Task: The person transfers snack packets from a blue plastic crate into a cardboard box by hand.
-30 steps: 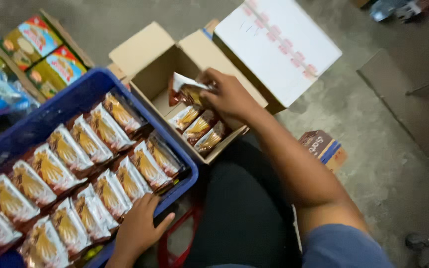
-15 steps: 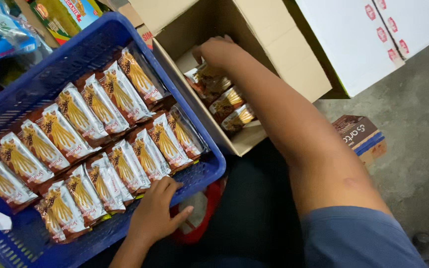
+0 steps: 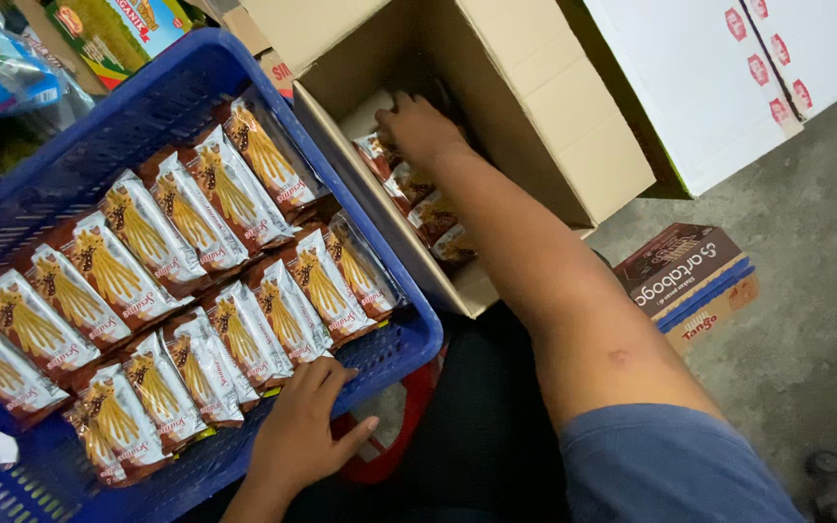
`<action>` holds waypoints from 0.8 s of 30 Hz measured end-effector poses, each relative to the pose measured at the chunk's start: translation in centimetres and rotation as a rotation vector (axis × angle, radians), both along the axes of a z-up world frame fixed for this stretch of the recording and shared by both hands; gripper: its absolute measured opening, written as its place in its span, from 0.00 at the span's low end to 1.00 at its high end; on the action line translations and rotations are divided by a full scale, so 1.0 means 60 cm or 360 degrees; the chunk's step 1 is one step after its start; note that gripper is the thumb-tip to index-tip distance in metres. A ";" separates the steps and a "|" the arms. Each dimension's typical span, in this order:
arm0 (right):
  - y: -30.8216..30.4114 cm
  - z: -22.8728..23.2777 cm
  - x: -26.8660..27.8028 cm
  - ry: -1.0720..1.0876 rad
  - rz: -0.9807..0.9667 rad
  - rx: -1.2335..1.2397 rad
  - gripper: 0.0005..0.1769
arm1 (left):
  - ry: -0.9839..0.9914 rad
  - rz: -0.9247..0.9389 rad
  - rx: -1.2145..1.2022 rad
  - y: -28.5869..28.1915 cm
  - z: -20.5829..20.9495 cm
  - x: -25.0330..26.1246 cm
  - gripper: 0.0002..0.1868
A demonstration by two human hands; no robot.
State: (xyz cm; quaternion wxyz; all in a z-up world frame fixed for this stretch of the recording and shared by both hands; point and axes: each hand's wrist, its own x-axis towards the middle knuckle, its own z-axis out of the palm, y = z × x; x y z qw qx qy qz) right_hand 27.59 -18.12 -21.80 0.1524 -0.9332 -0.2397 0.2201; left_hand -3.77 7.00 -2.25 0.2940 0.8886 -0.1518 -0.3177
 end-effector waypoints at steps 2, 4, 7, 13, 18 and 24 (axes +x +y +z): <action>0.002 0.039 -0.010 0.0169 -0.0028 -0.0056 0.27 | 0.0104 -0.0004 0.0046 -0.001 0.005 0.005 0.34; 0.010 0.092 -0.016 0.0338 -0.0053 -0.0109 0.32 | 0.0207 -0.0006 0.0096 -0.001 0.007 0.008 0.36; 0.020 0.155 -0.026 0.0691 -0.0089 -0.0528 0.55 | 0.0166 -0.0009 0.0080 -0.002 0.008 0.006 0.35; 0.019 0.078 -0.053 0.0583 -0.0241 -0.0332 0.43 | 0.0134 -0.0001 0.0075 -0.002 0.008 0.006 0.32; 0.025 0.115 -0.066 0.0743 -0.0108 -0.0477 0.48 | 0.0164 -0.0017 0.0059 0.000 0.005 0.006 0.33; 0.032 0.161 -0.085 0.0781 0.0198 -0.0911 0.65 | 0.0048 -0.0007 0.0044 -0.002 0.005 0.005 0.30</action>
